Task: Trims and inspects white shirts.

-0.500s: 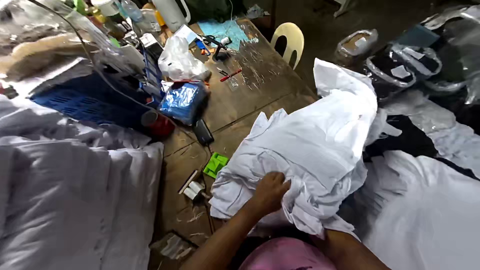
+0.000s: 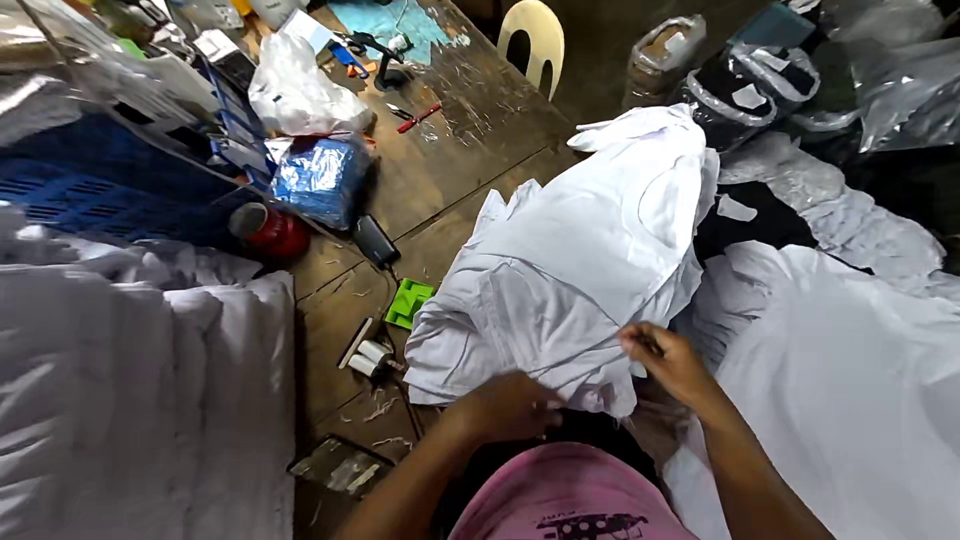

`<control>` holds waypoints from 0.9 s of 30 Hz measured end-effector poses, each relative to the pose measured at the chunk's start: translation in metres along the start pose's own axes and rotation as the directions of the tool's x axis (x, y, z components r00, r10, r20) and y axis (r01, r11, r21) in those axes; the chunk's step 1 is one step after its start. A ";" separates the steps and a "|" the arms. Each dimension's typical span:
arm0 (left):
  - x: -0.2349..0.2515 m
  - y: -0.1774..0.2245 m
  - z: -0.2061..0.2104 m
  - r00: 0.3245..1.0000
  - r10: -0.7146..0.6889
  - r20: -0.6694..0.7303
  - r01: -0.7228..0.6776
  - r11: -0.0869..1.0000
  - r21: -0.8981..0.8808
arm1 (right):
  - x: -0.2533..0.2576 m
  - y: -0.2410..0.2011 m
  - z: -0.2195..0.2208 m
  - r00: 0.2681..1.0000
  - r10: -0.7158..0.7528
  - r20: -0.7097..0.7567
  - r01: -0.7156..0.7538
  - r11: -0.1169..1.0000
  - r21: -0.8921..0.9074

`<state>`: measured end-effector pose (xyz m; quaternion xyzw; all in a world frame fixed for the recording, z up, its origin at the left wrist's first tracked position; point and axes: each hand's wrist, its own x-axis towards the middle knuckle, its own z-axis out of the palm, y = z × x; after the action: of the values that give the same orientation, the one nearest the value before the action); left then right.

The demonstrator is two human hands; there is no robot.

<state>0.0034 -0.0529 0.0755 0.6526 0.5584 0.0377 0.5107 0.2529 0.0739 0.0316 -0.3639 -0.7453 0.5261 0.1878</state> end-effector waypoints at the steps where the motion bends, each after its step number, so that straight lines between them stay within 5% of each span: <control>1: 0.004 -0.001 -0.003 0.971 -0.058 -0.231 0.056 0.998 -0.015 | 0.013 0.003 0.002 0.992 -0.029 -0.124 0.025 0.999 -0.032; 3: 0.031 -0.017 -0.008 0.717 -0.191 -0.670 0.188 0.979 -0.078 | 0.036 0.003 0.010 0.975 -0.086 -0.206 0.078 0.996 -0.049; 5: 0.064 -0.044 -0.016 0.421 -0.261 -0.869 0.224 0.958 -0.180 | 0.058 -0.009 0.023 0.980 -0.100 -0.170 0.097 0.995 -0.024; 6: 0.075 -0.056 -0.020 0.352 -0.284 -0.892 0.236 0.949 -0.210 | 0.068 -0.016 0.031 0.984 -0.109 -0.139 0.108 0.994 -0.015; 8: 0.083 -0.068 -0.021 0.341 -0.287 -0.895 0.233 0.948 -0.215 | 0.084 -0.026 0.045 0.984 -0.154 -0.093 0.152 0.988 -0.025; 13: 0.057 -0.046 0.039 0.452 0.002 -0.892 0.120 0.991 0.063 | 0.111 -0.012 0.050 0.968 -0.248 0.045 0.248 0.969 0.003; 18: 0.048 -0.053 0.058 0.500 -0.233 -0.834 0.180 0.970 -0.163 | 0.132 0.024 0.057 0.939 -0.270 0.211 0.298 0.948 -0.114; 23: 0.054 -0.051 0.007 0.282 -0.268 -0.921 0.151 0.961 -0.233 | 0.135 0.021 0.057 0.946 -0.260 0.194 0.290 0.945 -0.147; 27: 0.085 -0.072 -0.015 0.347 -0.158 -0.925 0.212 0.973 -0.086 | 0.136 0.010 0.063 0.936 -0.270 0.226 0.327 0.905 -0.272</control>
<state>-0.0238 0.0115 -0.0127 0.4638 0.8186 0.3253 0.0945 0.1241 0.1357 -0.0153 -0.2199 -0.8786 0.4006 0.1383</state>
